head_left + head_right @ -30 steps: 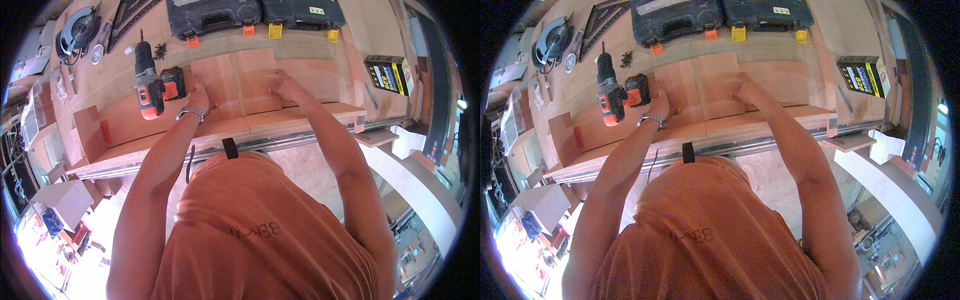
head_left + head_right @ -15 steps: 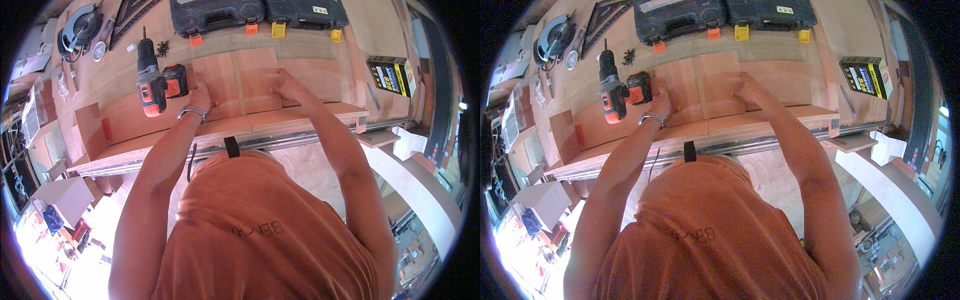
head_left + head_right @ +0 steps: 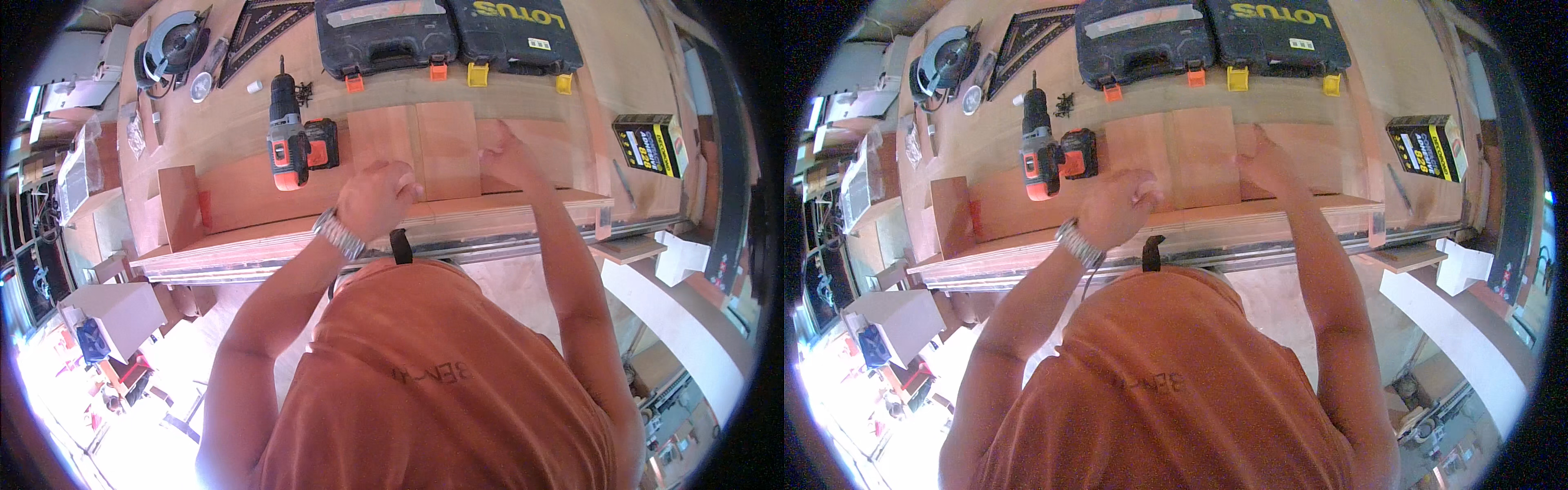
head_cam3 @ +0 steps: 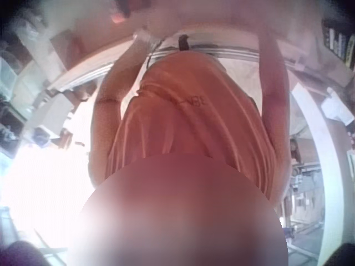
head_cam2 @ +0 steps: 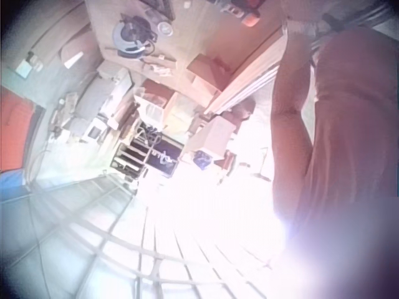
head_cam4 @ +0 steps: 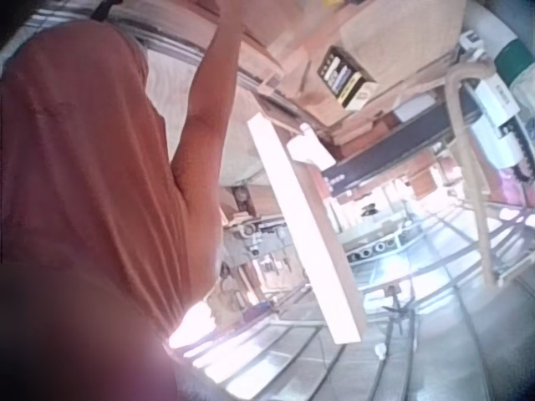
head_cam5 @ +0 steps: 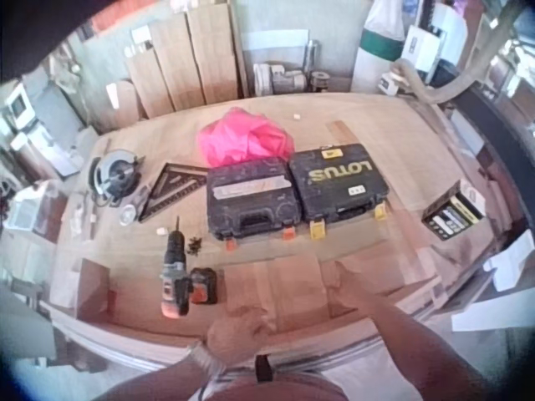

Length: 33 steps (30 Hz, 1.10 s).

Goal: The person aligns several plywood pieces on a workbench and uses a cordless drill to drive screws into the joints. The person repeatedly positions the pieces and secures them with screws, forming a small wooden structure.

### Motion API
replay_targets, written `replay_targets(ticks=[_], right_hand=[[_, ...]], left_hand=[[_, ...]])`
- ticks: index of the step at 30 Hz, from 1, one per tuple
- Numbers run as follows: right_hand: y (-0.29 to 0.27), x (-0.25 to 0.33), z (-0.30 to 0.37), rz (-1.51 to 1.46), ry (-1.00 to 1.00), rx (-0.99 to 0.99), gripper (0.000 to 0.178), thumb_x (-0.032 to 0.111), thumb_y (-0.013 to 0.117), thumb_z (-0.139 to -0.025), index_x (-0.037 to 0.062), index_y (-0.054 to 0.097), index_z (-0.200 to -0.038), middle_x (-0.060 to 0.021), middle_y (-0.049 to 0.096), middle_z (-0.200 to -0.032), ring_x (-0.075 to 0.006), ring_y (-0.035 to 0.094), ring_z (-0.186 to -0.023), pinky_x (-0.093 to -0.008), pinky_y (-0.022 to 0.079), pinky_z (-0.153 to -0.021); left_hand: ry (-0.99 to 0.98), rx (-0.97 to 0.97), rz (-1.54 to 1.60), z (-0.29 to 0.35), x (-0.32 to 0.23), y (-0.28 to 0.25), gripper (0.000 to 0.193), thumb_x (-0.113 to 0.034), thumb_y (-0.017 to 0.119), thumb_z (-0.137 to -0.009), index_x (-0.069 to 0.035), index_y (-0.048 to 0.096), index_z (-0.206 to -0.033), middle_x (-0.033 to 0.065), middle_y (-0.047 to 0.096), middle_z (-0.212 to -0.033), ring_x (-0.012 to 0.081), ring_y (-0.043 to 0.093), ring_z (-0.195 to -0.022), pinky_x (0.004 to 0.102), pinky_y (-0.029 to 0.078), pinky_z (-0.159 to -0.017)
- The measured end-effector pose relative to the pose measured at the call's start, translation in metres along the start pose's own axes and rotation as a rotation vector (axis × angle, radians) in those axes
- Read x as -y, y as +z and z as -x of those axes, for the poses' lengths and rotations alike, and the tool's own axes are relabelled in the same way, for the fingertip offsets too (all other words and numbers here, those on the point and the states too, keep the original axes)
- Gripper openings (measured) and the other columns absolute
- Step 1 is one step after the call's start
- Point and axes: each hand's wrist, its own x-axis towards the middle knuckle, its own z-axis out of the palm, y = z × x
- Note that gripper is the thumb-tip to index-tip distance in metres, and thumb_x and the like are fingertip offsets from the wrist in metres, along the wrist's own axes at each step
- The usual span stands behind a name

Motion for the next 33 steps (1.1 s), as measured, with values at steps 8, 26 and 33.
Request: replay_targets(ticks=[8, 26, 33], right_hand=[[-0.042, -0.038, 0.08, -0.311, -0.251, -0.44, 0.048, 0.015, 0.068, -0.086, 0.0042, 0.056, -0.131, -0.0196, 0.059, -0.129, -0.0348, 0.055, -0.122, -0.0388, 0.043, -0.104], [0.037, -0.033, 0.237, -0.231, -0.21, -0.602, 0.022, -0.004, 0.064, -0.081, 0.0017, 0.066, -0.102, -0.0149, 0.068, -0.099, -0.0319, 0.065, -0.094, -0.0392, 0.051, -0.088], [0.014, 0.004, 0.224, -0.201, -0.401, -0.661, 0.015, 0.0, 0.064, -0.084, 0.0021, 0.066, -0.098, -0.0152, 0.067, -0.089, -0.0306, 0.065, -0.083, -0.0363, 0.052, -0.074]], left_hand=[[-0.641, -0.96, 0.487, 0.014, 0.117, -0.159, 0.033, -0.019, 0.069, -0.085, -0.003, 0.062, -0.114, 0.0128, 0.064, -0.097, 0.0253, 0.064, -0.075, 0.0361, 0.053, -0.071], [-0.718, -0.195, -0.409, 0.124, 0.315, -0.148, 0.041, -0.041, 0.063, -0.083, -0.005, 0.071, -0.102, 0.0186, 0.07, -0.105, 0.0358, 0.066, -0.101, 0.0454, 0.052, -0.088], [-0.776, -0.448, 0.009, 0.095, 0.171, -0.152, 0.039, -0.04, 0.066, -0.083, -0.001, 0.07, -0.088, 0.0201, 0.069, -0.081, 0.0343, 0.069, -0.079, 0.0427, 0.052, -0.073]])
